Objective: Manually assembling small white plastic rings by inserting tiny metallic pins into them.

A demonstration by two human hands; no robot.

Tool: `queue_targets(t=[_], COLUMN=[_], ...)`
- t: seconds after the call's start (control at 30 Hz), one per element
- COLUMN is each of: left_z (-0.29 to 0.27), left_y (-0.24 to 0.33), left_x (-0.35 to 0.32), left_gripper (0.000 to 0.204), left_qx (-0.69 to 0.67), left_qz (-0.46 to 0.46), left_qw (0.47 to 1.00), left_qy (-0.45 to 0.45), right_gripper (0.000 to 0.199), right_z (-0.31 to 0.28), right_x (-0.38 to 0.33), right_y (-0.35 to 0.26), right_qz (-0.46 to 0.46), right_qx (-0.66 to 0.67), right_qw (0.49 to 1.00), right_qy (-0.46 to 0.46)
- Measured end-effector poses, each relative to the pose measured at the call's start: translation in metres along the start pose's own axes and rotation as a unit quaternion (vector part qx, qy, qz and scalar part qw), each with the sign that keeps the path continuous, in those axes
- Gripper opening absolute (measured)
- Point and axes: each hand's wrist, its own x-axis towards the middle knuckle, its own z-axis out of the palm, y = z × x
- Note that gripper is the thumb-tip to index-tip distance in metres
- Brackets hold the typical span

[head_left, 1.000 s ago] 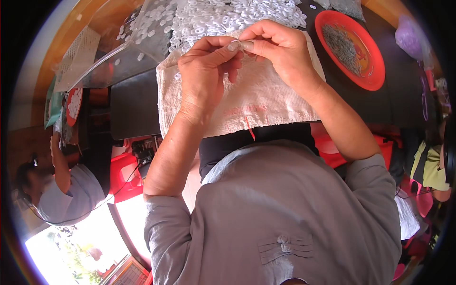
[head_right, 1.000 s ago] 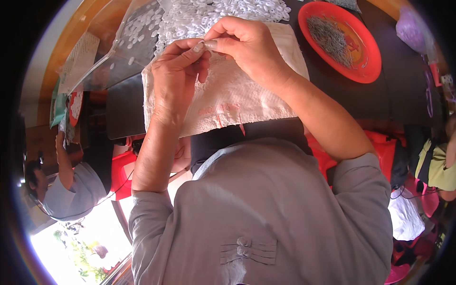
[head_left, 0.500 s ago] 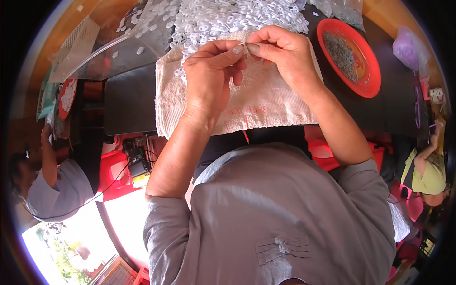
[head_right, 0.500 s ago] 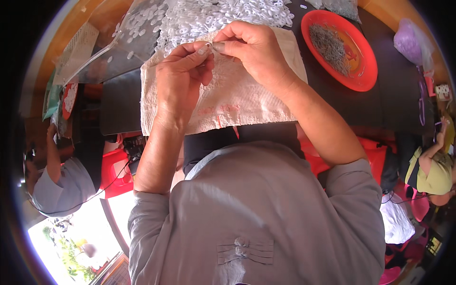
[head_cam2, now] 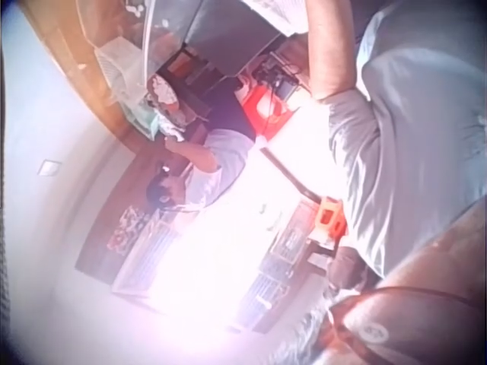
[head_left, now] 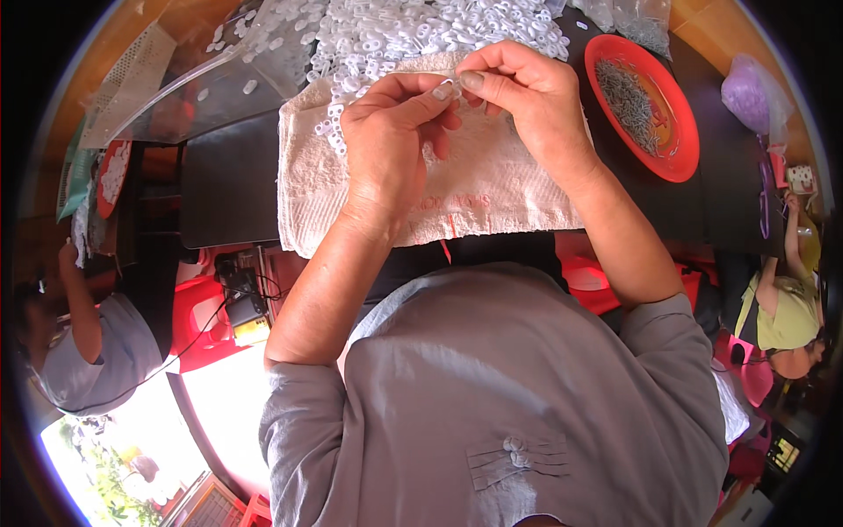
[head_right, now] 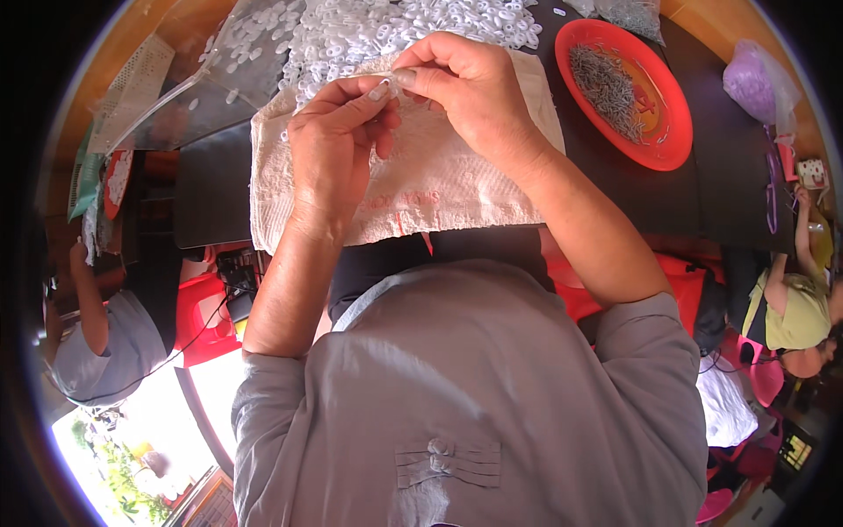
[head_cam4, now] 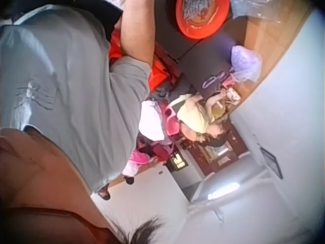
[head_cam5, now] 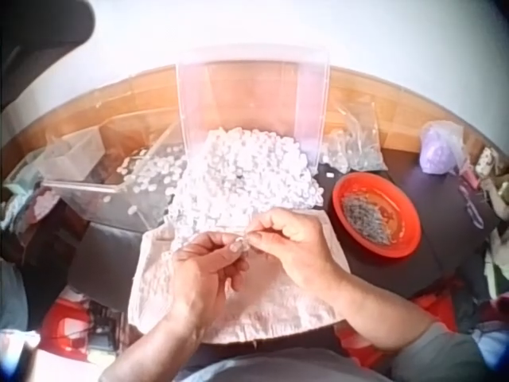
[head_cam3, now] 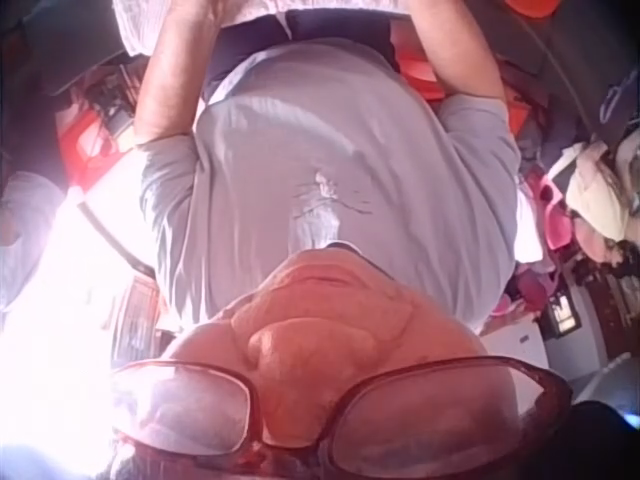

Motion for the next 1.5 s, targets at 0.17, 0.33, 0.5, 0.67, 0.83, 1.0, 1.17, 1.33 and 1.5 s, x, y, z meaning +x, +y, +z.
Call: queue_targets(t=[0.17, 0.33, 0.5, 0.67, 0.83, 1.0, 1.17, 1.33, 1.5], left_z=[-0.001, 0.0, 0.0, 0.003, 0.004, 0.005, 0.004, 0.005, 0.004], left_y=[-0.001, -0.001, -0.002, 0.0, -0.002, -0.006, -0.003, -0.004, -0.004], left_x=[0.0, 0.0, 0.0, -0.001, -0.003, -0.003, -0.007, -0.002, -0.004], left_gripper=[0.011, 0.01, 0.01, 0.004, 0.004, 0.004, 0.004, 0.004, 0.004], left_qx=[-0.003, -0.002, 0.009, -0.013, -0.006, -0.019, 0.002, -0.005, 0.014], left_qz=[0.002, 0.003, 0.01, 0.02, 0.027, 0.044, 0.074, 0.082, 0.085], left_qw=[1.0, 1.0, 1.0, 0.999, 0.999, 0.998, 0.996, 0.996, 0.995], left_qy=[0.004, 0.009, 0.013, 0.025, 0.03, 0.041, 0.052, 0.043, 0.046], right_gripper=[0.008, 0.01, 0.009, 0.008, 0.007, 0.007, 0.007, 0.007, 0.006], right_z=[0.001, -0.001, 0.0, 0.001, 0.002, 0.004, 0.013, 0.005, 0.001], right_x=[0.0, 0.0, -0.001, -0.001, -0.002, -0.004, -0.009, -0.005, -0.002], right_y=[0.0, 0.005, 0.006, 0.006, 0.007, 0.01, -0.004, 0.0, 0.003], right_qz=[-0.018, -0.054, -0.069, -0.07, -0.09, -0.088, -0.014, -0.039, -0.118], right_qx=[-0.013, -0.067, -0.089, -0.086, -0.105, -0.119, -0.036, -0.054, -0.122], right_qw=[1.0, 0.996, 0.994, 0.994, 0.99, 0.989, 0.999, 0.998, 0.986], right_qy=[0.001, -0.013, 0.009, 0.003, 0.004, 0.008, -0.011, -0.009, 0.004])
